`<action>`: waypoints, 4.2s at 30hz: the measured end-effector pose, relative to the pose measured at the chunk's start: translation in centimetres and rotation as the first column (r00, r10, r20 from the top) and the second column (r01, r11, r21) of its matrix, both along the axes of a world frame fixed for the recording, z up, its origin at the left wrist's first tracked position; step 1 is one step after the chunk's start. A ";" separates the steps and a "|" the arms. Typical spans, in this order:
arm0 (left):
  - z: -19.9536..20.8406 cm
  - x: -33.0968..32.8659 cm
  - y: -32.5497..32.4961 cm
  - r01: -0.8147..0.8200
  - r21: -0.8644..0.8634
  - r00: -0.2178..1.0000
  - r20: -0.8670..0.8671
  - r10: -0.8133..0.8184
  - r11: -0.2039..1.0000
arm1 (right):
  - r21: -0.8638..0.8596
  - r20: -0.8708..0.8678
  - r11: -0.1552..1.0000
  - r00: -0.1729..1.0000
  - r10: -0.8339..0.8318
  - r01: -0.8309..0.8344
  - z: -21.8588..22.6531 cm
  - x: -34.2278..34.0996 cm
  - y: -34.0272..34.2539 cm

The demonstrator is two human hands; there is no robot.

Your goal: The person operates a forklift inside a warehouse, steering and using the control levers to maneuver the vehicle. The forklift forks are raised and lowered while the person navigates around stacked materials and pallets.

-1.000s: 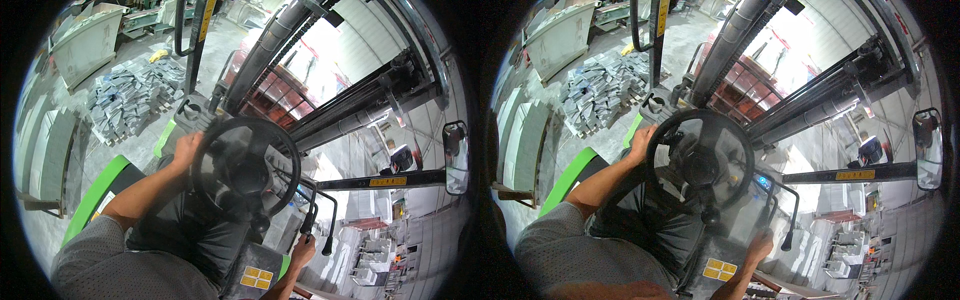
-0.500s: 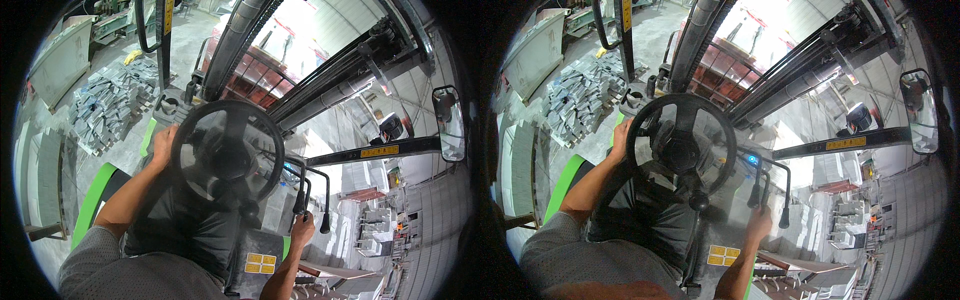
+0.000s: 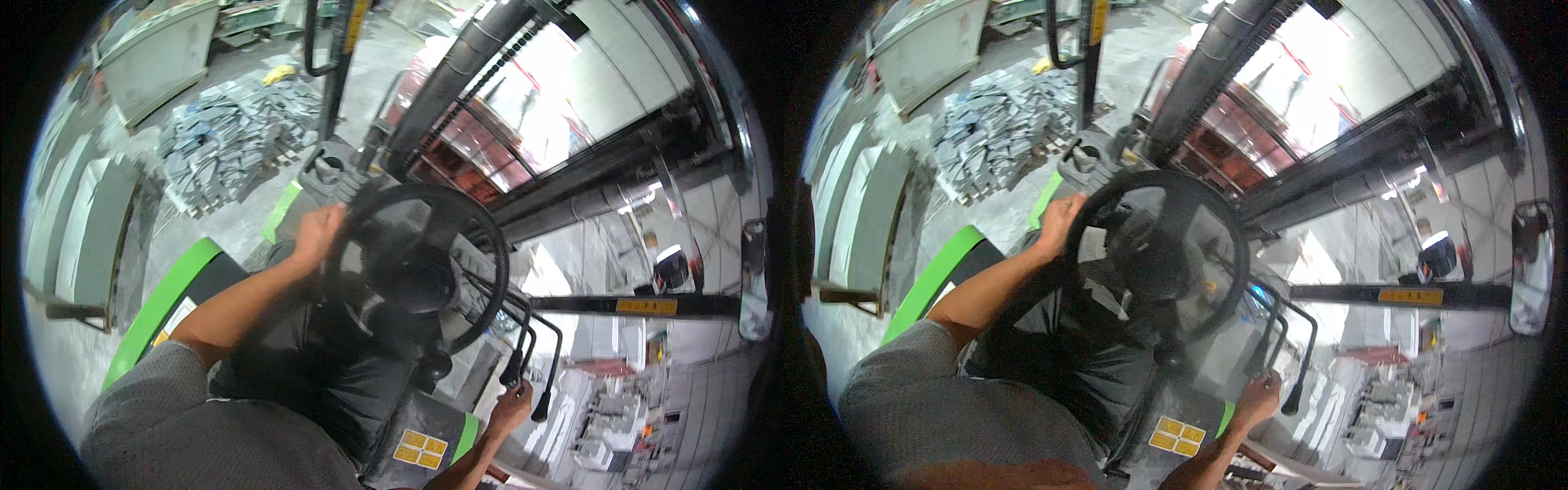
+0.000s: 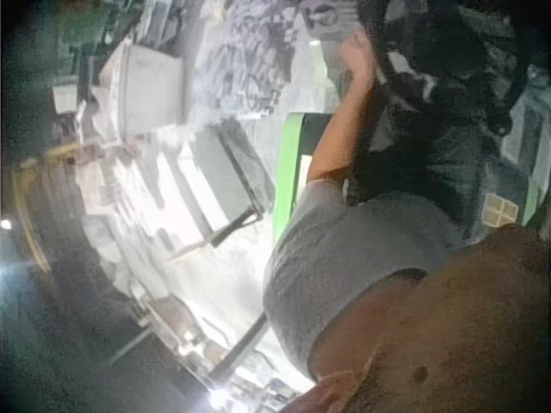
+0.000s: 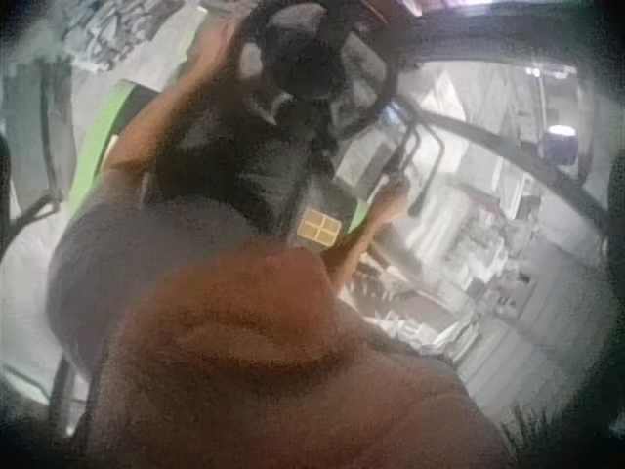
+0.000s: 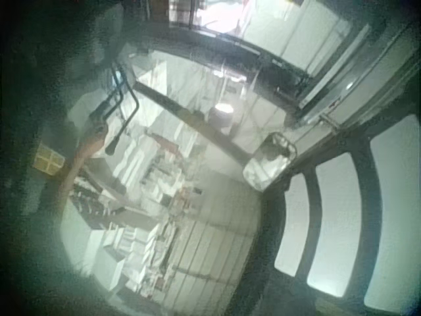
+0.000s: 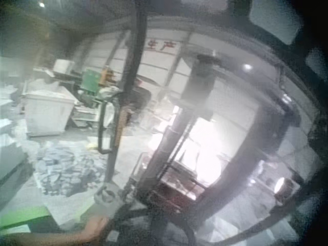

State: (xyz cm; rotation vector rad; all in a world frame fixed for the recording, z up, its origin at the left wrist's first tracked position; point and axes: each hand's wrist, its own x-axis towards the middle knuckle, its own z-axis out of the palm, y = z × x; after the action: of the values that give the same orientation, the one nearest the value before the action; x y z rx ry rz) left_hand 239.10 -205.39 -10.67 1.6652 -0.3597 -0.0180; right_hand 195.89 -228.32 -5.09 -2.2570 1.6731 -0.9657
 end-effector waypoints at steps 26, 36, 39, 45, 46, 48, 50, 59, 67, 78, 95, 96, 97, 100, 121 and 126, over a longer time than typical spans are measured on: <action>2.5 -2.0 1.8 0.050 0.190 0.991 0.114 -0.072 0.980 | -0.241 0.324 0.815 0.748 0.579 -0.526 2.6 12.4 15.3; 2.5 -4.6 8.5 0.002 0.661 0.903 0.321 -0.285 0.750 | -0.346 0.322 0.804 0.744 0.585 -0.483 1.3 8.6 22.1; 2.3 -5.3 10.1 -0.027 0.576 0.887 0.390 -0.246 0.817 | -0.397 0.360 0.800 0.726 0.586 -0.450 1.7 8.2 23.9; 1.1 -5.3 13.3 -0.022 0.411 0.878 0.444 -0.179 0.911 | -0.421 0.355 0.788 0.718 0.599 -0.449 0.8 7.2 26.5; 0.9 -5.4 13.5 -0.047 0.453 0.915 0.377 -0.144 0.890 | -0.470 0.324 0.756 0.708 0.627 -0.455 0.6 6.9 26.6; 0.6 -5.5 13.8 -0.049 0.511 0.868 0.446 -0.217 0.858 | -0.445 0.353 0.784 0.720 0.597 -0.432 0.3 6.5 26.7; 0.6 -5.9 14.3 -0.097 0.481 0.868 0.469 -0.162 0.871 | -0.403 0.375 0.805 0.724 0.580 -0.436 0.3 6.2 27.2; 1.9 -5.6 16.7 -0.070 0.440 0.858 0.484 -0.171 0.895 | -0.367 0.429 0.839 0.727 0.536 -0.403 1.8 6.6 30.8; 1.7 -8.5 20.2 -0.084 0.368 0.812 0.564 -0.150 0.926 | -0.431 0.399 0.809 0.719 0.568 -0.400 2.3 3.3 34.5; 0.1 -15.4 25.9 -0.105 0.392 0.827 0.545 -0.139 0.914 | -0.438 0.386 0.794 0.710 0.589 -0.421 0.7 -3.4 40.1; 0.6 -17.5 31.9 -0.085 0.466 0.858 0.483 -0.172 0.881 | -0.432 0.477 0.813 0.666 0.574 -0.391 -0.4 -5.9 45.4; 0.7 -17.5 32.2 -0.087 0.472 0.867 0.469 -0.166 0.877 | -0.455 0.484 0.793 0.635 0.602 -0.405 -0.3 -5.8 45.6; 0.7 -17.5 32.1 -0.095 0.470 0.868 0.470 -0.158 0.878 | -0.427 0.473 0.813 0.668 0.574 -0.396 -0.3 -5.8 45.7; 0.7 -17.4 32.7 -0.057 0.524 0.923 0.352 -0.155 0.850 | -0.397 0.453 0.839 0.715 0.532 -0.372 -0.1 -5.9 46.4; 0.7 -22.2 41.2 -0.023 0.577 0.868 0.416 -0.270 0.816 | -0.381 0.392 0.885 0.821 0.416 -0.266 0.2 -8.9 57.8; 2.2 -25.1 43.9 -0.016 0.521 0.839 0.471 -0.272 0.853 | -0.328 0.351 0.892 0.836 0.421 -0.311 0.4 -11.9 58.8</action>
State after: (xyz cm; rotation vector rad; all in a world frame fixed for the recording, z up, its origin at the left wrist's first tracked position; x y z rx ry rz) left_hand 213.97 -161.50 -8.48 2.1598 -0.9666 0.2765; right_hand 183.98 -169.55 -4.66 -2.1937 0.9313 -1.4935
